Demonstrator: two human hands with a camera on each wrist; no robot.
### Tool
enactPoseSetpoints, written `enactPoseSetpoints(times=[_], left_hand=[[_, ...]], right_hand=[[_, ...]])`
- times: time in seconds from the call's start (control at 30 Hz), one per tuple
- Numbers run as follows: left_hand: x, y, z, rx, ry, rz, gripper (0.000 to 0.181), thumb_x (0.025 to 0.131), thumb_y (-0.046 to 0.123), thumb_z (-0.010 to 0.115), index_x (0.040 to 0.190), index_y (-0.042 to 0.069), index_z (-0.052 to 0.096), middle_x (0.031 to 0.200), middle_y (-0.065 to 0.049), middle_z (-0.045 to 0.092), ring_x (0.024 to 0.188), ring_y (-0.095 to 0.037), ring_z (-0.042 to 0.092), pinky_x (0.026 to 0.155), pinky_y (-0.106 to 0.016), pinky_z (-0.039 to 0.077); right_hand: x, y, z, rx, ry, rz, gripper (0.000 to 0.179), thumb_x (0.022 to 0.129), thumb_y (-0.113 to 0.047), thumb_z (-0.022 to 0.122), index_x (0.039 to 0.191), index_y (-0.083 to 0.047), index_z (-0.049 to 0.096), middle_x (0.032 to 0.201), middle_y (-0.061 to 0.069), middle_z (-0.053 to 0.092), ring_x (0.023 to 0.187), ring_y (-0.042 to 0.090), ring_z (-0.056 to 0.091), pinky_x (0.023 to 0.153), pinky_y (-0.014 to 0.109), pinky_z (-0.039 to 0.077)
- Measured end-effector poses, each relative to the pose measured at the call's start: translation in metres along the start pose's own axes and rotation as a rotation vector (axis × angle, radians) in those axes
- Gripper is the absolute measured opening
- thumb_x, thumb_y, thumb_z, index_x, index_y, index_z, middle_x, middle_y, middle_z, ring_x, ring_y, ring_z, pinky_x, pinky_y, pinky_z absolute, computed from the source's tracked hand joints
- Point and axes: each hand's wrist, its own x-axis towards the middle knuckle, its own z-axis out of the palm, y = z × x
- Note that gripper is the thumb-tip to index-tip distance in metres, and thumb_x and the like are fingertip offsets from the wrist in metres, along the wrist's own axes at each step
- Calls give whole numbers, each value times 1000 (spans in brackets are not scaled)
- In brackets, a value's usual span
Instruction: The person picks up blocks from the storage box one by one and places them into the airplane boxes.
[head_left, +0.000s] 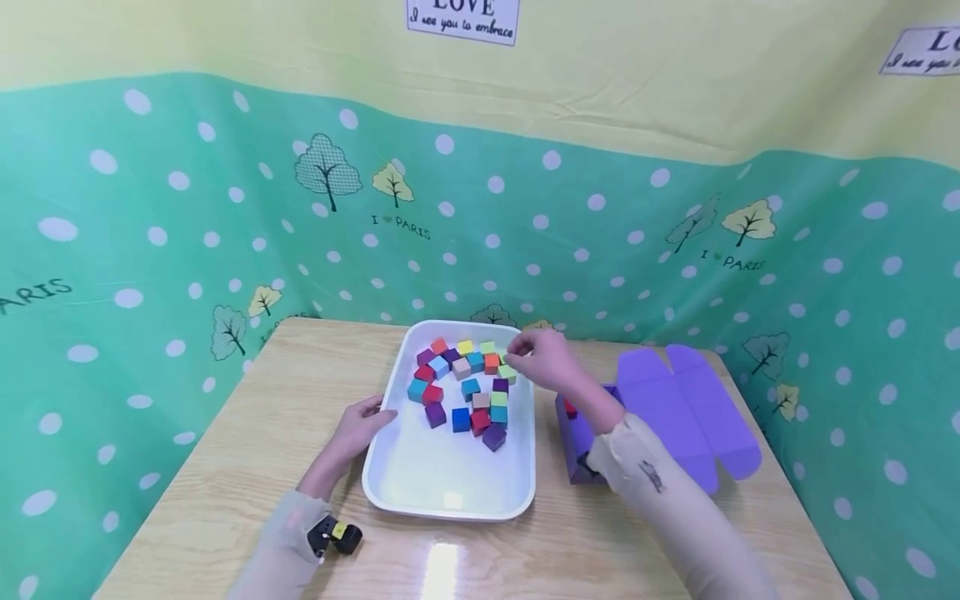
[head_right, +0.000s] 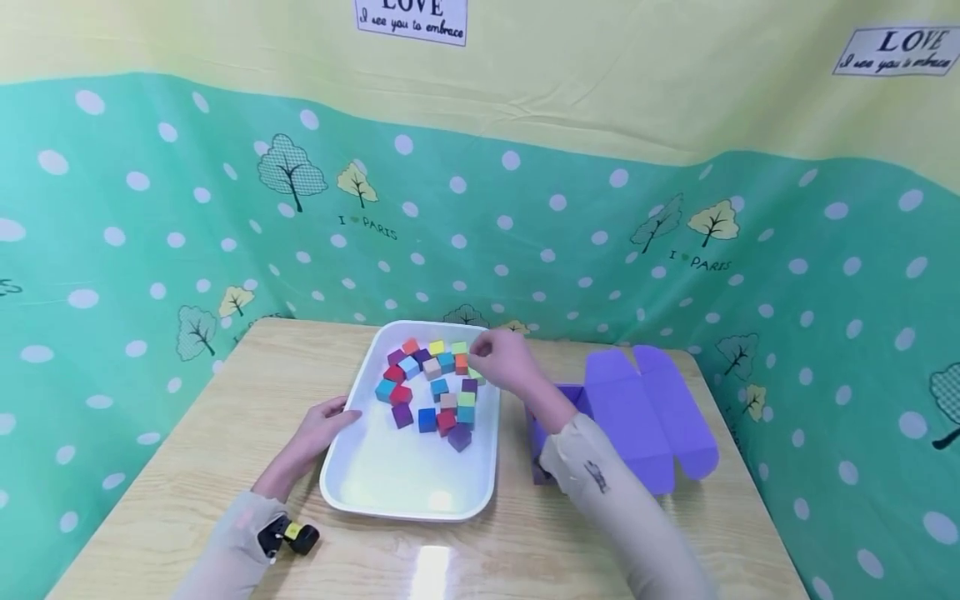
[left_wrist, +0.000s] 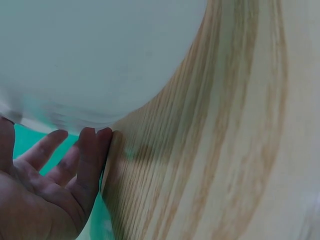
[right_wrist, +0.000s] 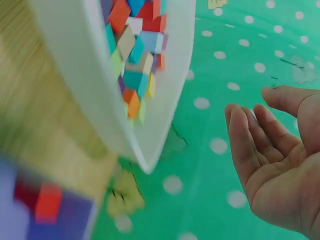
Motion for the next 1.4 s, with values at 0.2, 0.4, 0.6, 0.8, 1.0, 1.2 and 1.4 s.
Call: enactPoseSetpoints(times=[0.2, 0.4, 0.6, 0.8, 1.0, 1.2, 1.4], left_hand=[[-3, -8, 3, -5, -4, -10, 58, 92, 26, 64, 140, -1, 46, 126, -26, 58, 102, -32, 64, 82, -37, 57], [-3, -9, 4, -7, 5, -5, 57, 92, 25, 64, 140, -1, 47, 125, -26, 59, 102, -32, 64, 82, -38, 57], [-4, -6, 6, -17, -2, -2, 56, 93, 22, 63, 140, -3, 46, 124, -27, 59, 101, -32, 64, 82, -38, 57], [-7, -5, 7, -25, 14, -18, 55, 92, 20, 63, 139, -4, 46, 120, -26, 61, 98, -31, 65, 81, -37, 58], [-7, -6, 5, -60, 14, -11, 54, 92, 18, 62, 139, -5, 47, 118, -26, 62, 96, -32, 66, 79, -39, 58], [-3, -6, 4, -70, 23, 6, 55, 91, 18, 64, 137, -6, 48, 116, -26, 63, 94, -31, 66, 77, -39, 58], [-2, -2, 3, -72, 28, 11, 56, 90, 20, 65, 138, -4, 48, 116, -25, 63, 94, -30, 66, 78, -39, 58]], right_hand=[[41, 2, 40, 240, -39, 166, 18, 88, -22, 72, 103, -13, 69, 95, 5, 66, 85, 22, 64, 74, 34, 58], [67, 13, 78, 284, -36, 273, 20, 90, -22, 70, 108, -14, 67, 96, 6, 64, 84, 25, 61, 78, 40, 56], [78, 18, 104, 239, 16, 247, 22, 88, -17, 71, 107, -7, 68, 97, 5, 63, 86, 22, 60, 78, 39, 55], [81, 22, 122, 120, -13, 283, 28, 83, -16, 77, 108, -8, 66, 97, 4, 62, 85, 24, 58, 77, 39, 54], [84, 18, 134, 59, 9, 273, 33, 82, -14, 77, 111, -6, 65, 97, 6, 62, 82, 23, 59, 78, 39, 55], [82, 9, 141, 30, 19, 343, 27, 78, -21, 81, 96, -10, 64, 84, 7, 61, 74, 25, 59, 60, 34, 52], [86, 1, 147, -148, 13, 344, 38, 72, -36, 86, 87, -12, 61, 76, 4, 60, 67, 22, 58, 54, 31, 47]])
